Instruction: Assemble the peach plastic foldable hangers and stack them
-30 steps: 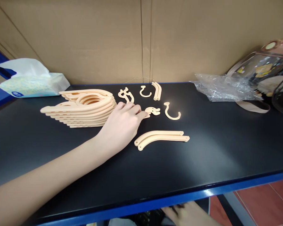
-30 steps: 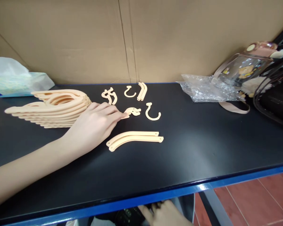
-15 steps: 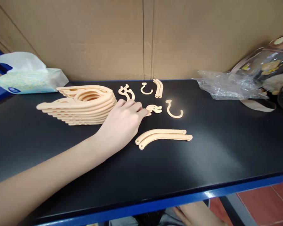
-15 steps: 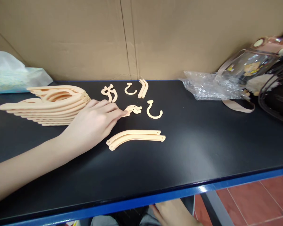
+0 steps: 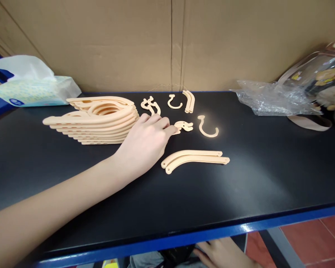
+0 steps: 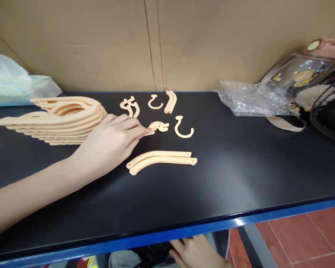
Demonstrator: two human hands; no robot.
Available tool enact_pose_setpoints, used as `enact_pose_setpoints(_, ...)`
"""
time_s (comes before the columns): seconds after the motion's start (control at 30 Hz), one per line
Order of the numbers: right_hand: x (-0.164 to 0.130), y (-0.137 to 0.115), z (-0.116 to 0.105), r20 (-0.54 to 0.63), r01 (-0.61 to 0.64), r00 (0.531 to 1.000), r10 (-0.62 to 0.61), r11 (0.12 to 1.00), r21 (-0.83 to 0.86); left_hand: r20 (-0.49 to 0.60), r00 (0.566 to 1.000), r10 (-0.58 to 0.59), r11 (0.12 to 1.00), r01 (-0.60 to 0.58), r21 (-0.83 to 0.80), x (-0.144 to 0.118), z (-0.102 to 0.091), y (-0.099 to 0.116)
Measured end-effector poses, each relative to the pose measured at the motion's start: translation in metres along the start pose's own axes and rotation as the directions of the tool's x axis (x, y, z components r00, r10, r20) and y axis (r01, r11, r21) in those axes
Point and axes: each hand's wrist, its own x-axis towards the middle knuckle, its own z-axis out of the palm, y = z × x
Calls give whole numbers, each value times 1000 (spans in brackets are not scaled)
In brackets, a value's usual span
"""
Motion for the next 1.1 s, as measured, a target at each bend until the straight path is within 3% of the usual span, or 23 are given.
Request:
enact_pose_setpoints(0.3, -9, -2, 13, -10, 61, 998, -61, 998, -27, -11, 1000, 4, 1000, -4, 6, -1, 0, 0)
enact_pose_setpoints(0.53, -3, 2, 3, -122, 43, 991, -48, 998, -37, -25, 1000, 9, 1000, -9, 6, 0, 1, 0)
enact_pose_setpoints(0.7, -3, 3, -1, -122, 74, 989, -85, 994, -86, -12, 1000, 1, 1000, -1, -6, 0, 0, 0)
enact_pose_setpoints(1.1, -4, 4, 3, -127, 97, 987, -100, 995, -31, -10, 1000, 3, 1000, -3, -11, 0, -2, 0)
